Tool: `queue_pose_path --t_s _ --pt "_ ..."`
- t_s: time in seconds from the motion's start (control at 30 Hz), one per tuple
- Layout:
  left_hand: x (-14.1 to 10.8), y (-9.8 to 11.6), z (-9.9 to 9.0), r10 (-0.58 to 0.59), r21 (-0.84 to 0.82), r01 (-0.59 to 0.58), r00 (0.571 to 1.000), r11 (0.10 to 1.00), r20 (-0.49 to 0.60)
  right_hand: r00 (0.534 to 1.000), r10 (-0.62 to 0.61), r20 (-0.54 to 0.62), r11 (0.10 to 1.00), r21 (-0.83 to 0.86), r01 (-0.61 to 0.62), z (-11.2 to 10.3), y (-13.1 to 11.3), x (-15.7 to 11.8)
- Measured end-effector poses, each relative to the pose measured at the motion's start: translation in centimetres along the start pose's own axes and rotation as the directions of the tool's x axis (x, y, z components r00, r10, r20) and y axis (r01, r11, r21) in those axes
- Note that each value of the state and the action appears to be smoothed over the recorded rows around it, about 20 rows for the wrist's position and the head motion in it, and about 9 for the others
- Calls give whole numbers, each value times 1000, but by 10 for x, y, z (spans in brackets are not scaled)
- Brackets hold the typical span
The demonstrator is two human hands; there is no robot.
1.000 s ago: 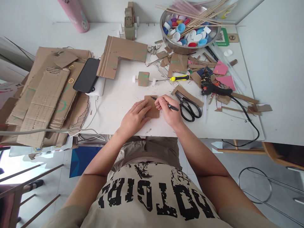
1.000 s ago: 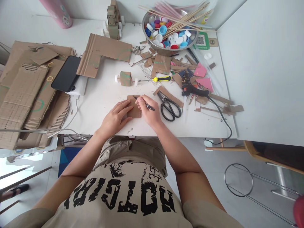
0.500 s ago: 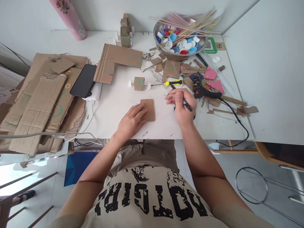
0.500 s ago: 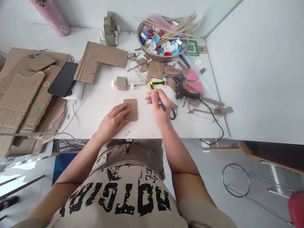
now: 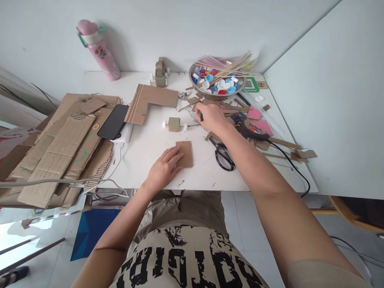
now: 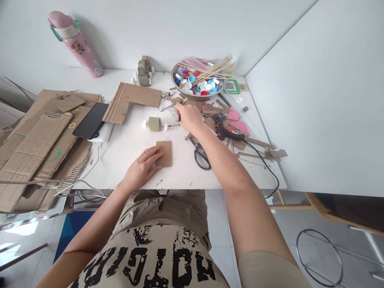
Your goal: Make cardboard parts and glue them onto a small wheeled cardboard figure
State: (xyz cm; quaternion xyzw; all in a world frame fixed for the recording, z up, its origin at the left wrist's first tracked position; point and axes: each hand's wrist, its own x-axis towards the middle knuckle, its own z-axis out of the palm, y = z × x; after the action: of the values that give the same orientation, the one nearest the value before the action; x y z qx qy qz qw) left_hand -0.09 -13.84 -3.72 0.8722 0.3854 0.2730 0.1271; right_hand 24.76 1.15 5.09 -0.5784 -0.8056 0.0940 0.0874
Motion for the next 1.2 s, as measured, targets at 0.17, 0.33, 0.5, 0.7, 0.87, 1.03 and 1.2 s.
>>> queue_pose_path --t_s 0.17,0.33,0.5,0.7,0.87,1.03,1.2 --pt "0 2 -1 -22 8 22 1000 1000 17 983 123 139 991 -79 -113 -7 -19 29" --pt "-1 2 1 -27 11 27 999 1000 17 955 251 155 964 -129 -232 -5 -32 46" --pt "-2 1 4 -6 -4 6 1000 1000 1 957 267 117 961 -108 -255 4 -44 50" --pt "1 2 4 -29 1 29 999 1000 42 975 211 -64 977 -8 -212 20 -43 51" --pt "2 4 4 3 4 -3 1000 1000 2 951 158 -265 976 189 -110 25 -17 68" --pt "2 4 4 -18 -2 18 1000 1000 16 915 118 -386 960 279 -6 6 10 76" --pt "1 3 3 -17 11 17 1000 1000 11 844 107 -525 937 336 90 -23 15 65"
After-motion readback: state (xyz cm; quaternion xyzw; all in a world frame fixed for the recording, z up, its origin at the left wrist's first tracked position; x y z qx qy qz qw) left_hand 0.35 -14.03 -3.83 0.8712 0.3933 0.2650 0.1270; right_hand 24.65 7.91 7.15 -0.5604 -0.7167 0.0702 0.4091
